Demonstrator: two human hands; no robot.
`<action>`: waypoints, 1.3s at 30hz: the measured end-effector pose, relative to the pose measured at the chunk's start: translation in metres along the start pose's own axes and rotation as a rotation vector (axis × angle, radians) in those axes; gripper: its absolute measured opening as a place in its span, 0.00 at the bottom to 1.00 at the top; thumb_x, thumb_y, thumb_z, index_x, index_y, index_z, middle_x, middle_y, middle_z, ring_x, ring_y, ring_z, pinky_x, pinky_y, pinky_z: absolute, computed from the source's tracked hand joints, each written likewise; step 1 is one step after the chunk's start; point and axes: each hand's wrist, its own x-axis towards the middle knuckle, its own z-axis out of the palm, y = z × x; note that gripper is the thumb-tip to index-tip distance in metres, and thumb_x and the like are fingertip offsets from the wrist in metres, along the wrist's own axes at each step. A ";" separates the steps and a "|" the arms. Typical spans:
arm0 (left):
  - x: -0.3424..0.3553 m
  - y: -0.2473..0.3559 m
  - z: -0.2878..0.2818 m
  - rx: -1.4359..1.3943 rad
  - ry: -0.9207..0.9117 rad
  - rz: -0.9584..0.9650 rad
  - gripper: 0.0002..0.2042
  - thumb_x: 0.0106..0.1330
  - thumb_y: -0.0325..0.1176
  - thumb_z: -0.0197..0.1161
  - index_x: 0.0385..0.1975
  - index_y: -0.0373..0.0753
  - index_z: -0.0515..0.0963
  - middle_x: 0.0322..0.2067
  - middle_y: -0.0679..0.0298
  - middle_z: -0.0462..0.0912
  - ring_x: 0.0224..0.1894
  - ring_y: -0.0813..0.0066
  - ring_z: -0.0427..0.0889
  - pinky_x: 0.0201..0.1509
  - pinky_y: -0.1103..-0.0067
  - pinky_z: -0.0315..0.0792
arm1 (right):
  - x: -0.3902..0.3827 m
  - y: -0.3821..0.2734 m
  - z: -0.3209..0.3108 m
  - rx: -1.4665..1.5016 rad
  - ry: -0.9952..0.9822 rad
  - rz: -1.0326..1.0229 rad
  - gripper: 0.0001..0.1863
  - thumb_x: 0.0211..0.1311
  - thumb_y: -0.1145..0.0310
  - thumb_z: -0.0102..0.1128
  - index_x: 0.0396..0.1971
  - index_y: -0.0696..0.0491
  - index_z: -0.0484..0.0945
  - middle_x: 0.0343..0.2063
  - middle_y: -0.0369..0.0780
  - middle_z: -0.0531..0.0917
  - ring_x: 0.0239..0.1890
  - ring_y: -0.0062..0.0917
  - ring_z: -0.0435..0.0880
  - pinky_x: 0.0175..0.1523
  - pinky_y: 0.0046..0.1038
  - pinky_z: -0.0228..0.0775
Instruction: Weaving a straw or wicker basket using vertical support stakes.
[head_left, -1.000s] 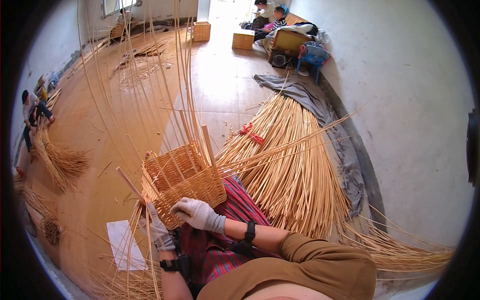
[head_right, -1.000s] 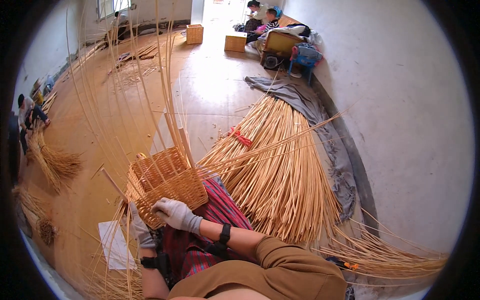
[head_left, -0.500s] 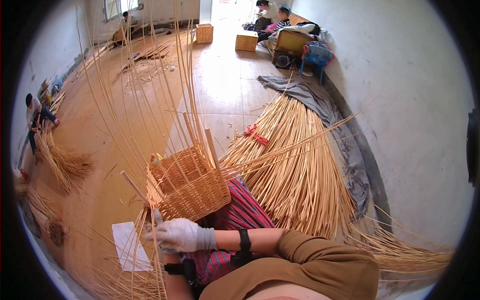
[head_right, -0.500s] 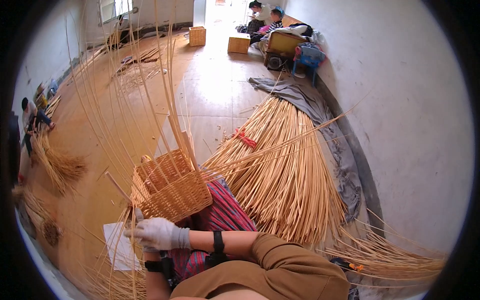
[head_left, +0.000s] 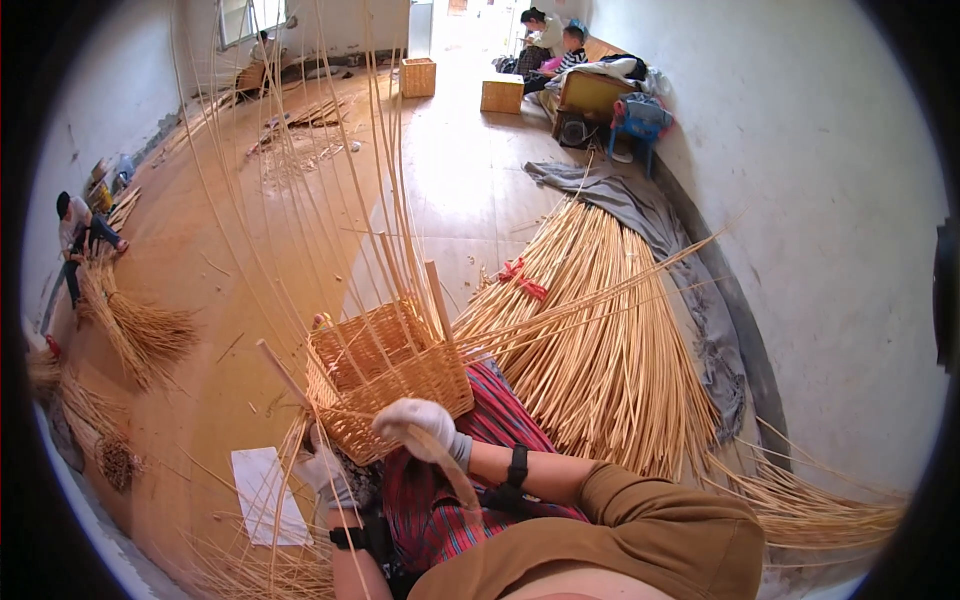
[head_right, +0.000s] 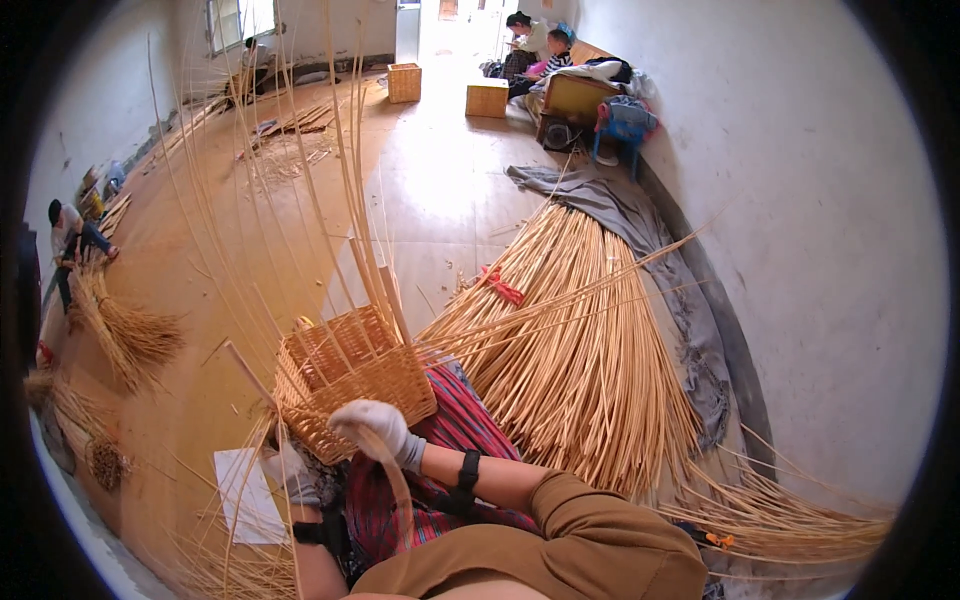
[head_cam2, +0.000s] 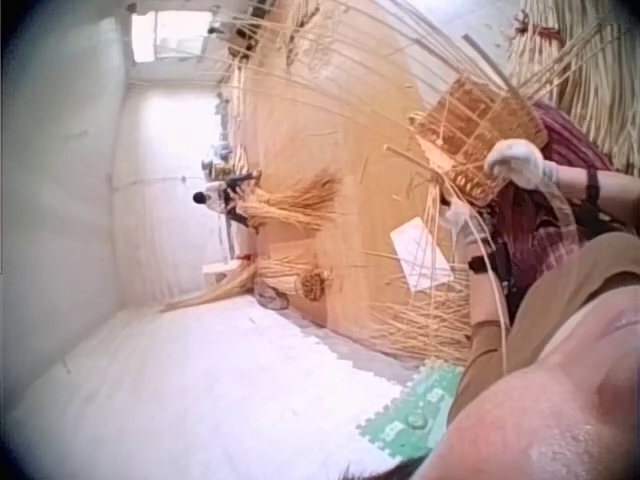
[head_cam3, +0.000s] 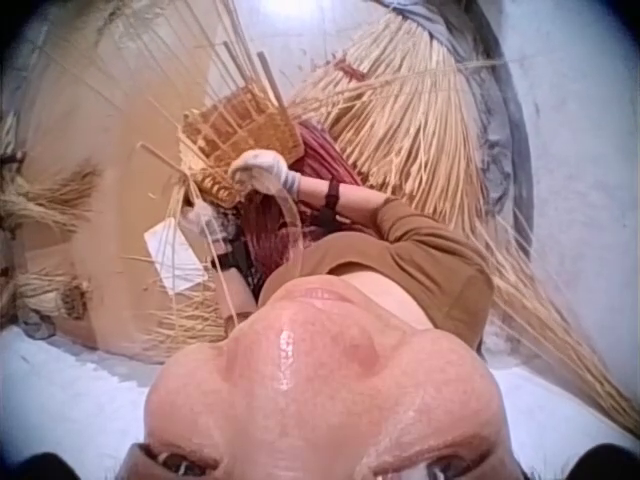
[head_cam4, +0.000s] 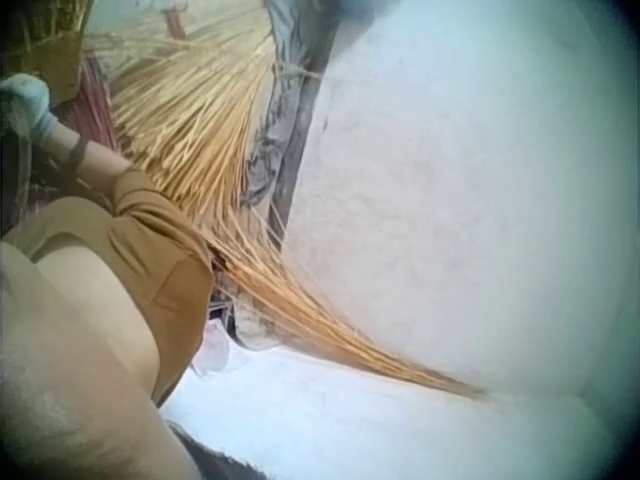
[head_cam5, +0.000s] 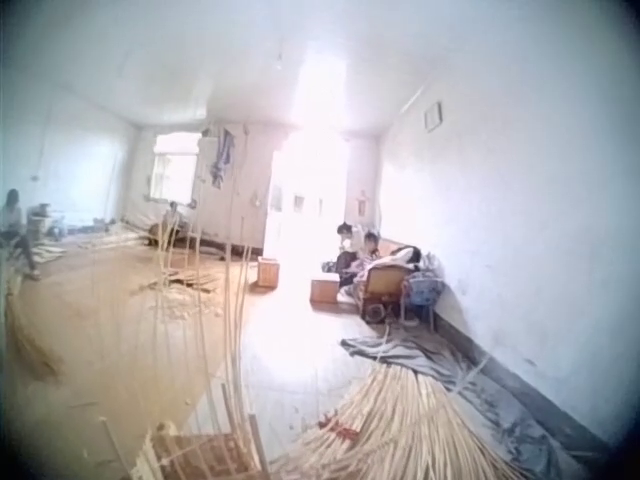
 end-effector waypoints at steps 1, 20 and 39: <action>0.028 0.021 0.003 0.018 0.042 0.009 0.17 0.74 0.45 0.63 0.46 0.34 0.79 0.36 0.58 0.84 0.35 0.70 0.81 0.35 0.72 0.78 | 0.003 0.001 0.015 0.317 0.097 0.266 0.05 0.70 0.70 0.63 0.41 0.53 0.83 0.33 0.37 0.86 0.34 0.23 0.85 0.40 0.27 0.79; 0.019 -0.008 -0.046 0.415 0.224 0.036 0.18 0.76 0.46 0.59 0.42 0.34 0.82 0.34 0.61 0.84 0.34 0.69 0.79 0.39 0.67 0.77 | 0.026 0.048 0.001 0.586 0.281 0.850 0.09 0.74 0.64 0.61 0.38 0.54 0.81 0.20 0.35 0.81 0.18 0.19 0.77 0.23 0.23 0.67; -0.019 0.040 0.004 1.296 -0.077 0.327 0.49 0.55 0.39 0.76 0.77 0.63 0.54 0.72 0.42 0.59 0.35 0.55 0.86 0.37 0.66 0.83 | 0.034 0.039 0.016 0.238 0.148 0.624 0.10 0.69 0.66 0.65 0.45 0.55 0.83 0.38 0.41 0.88 0.38 0.25 0.88 0.47 0.23 0.79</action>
